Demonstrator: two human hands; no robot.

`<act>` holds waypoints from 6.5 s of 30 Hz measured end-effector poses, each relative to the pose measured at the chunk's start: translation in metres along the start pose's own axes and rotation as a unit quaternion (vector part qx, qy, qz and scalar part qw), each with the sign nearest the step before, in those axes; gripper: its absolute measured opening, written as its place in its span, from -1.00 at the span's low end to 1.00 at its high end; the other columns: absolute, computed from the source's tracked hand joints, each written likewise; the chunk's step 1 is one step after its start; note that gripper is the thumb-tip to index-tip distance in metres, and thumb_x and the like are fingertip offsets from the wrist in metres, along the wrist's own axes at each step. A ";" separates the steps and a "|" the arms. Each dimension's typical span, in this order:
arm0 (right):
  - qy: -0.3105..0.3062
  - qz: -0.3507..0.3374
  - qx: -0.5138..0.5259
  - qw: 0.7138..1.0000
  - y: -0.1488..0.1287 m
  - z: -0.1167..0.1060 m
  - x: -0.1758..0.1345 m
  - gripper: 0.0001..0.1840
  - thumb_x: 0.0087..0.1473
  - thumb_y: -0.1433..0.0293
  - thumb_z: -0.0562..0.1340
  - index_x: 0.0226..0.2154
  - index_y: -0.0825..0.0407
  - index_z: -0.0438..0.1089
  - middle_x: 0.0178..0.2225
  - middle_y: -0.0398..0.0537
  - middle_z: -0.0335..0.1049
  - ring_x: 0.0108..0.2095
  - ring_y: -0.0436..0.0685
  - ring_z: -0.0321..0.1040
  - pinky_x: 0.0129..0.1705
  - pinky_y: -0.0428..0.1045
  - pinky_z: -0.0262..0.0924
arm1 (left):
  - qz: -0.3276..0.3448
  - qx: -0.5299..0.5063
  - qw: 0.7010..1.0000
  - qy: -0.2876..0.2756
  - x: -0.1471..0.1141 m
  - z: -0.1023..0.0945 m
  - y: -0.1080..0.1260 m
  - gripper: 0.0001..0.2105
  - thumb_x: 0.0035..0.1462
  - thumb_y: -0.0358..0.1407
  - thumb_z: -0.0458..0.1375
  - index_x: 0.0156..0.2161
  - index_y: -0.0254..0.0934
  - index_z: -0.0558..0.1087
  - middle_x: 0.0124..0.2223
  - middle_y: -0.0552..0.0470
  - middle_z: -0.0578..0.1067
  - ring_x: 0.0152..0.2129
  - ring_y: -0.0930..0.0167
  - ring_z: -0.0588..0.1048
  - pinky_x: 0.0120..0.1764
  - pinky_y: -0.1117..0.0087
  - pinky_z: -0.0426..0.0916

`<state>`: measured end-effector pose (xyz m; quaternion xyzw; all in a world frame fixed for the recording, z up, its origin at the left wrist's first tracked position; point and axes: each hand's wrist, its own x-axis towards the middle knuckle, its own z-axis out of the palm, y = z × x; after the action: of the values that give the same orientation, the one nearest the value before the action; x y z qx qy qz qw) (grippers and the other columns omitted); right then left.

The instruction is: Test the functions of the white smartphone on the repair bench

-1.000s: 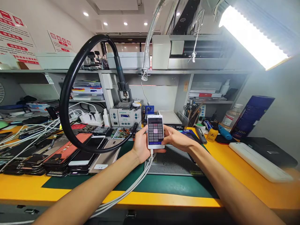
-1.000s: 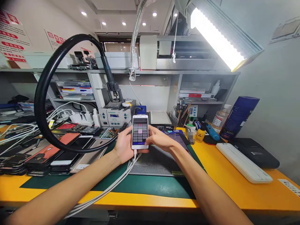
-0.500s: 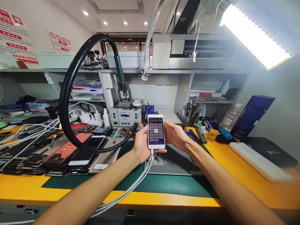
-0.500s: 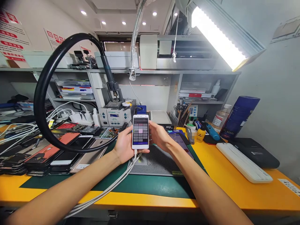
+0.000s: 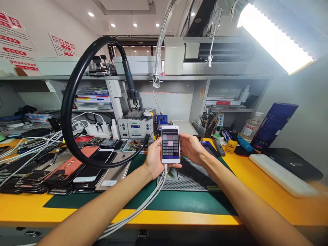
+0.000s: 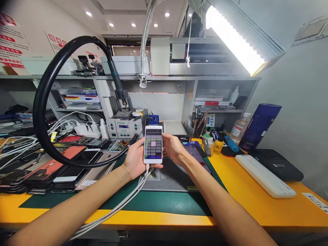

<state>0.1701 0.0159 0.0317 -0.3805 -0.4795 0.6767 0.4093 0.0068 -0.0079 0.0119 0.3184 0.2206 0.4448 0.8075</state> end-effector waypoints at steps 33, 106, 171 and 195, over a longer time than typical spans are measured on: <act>0.027 -0.001 -0.037 0.999 0.002 0.007 0.000 -0.54 0.33 0.11 -0.02 -0.08 0.01 0.47 -0.26 0.01 0.50 -0.48 0.10 0.21 -0.32 0.05 0.19 | -0.023 -0.014 0.999 0.016 0.000 -0.001 0.001 -0.49 0.36 -0.03 -0.06 0.04 -0.43 0.50 -0.22 -0.31 0.60 -0.34 0.15 0.63 -0.32 -0.02 0.60; 0.040 0.000 -0.049 0.998 0.008 0.005 0.004 -0.49 0.35 0.12 -0.04 -0.07 0.05 0.49 -0.28 0.05 0.55 -0.45 0.12 0.33 -0.28 0.09 0.30 | -0.008 0.053 0.997 0.064 0.005 -0.005 -0.006 -0.71 0.17 -0.30 0.21 0.00 -0.31 0.48 -0.14 -0.18 0.57 -0.33 0.26 0.59 -0.39 0.13 0.62; 0.072 0.011 -0.038 0.997 0.006 0.006 0.004 -0.51 0.32 0.11 -0.02 -0.01 0.00 0.46 -0.29 0.02 0.56 -0.46 0.14 0.33 -0.28 0.07 0.28 | 0.011 0.091 0.995 0.050 0.003 0.000 -0.005 -0.71 0.03 -0.58 0.20 -0.10 -0.37 0.44 -0.07 -0.23 0.56 -0.25 0.19 0.61 -0.31 0.05 0.64; 0.063 0.004 -0.030 0.998 0.008 0.007 0.005 -0.56 0.32 0.13 -0.01 -0.18 0.02 0.47 -0.31 0.00 0.52 -0.46 0.11 0.28 -0.27 0.07 0.26 | -0.039 0.025 0.999 -0.005 0.005 -0.004 0.000 -0.43 0.38 0.09 -0.14 0.06 -0.35 0.48 -0.17 -0.27 0.57 -0.32 0.19 0.61 -0.38 0.07 0.60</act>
<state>0.1607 0.0164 0.0249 -0.4367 -0.4713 0.6383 0.4240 0.0070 -0.0027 0.0088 0.3319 0.2395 0.4055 0.8174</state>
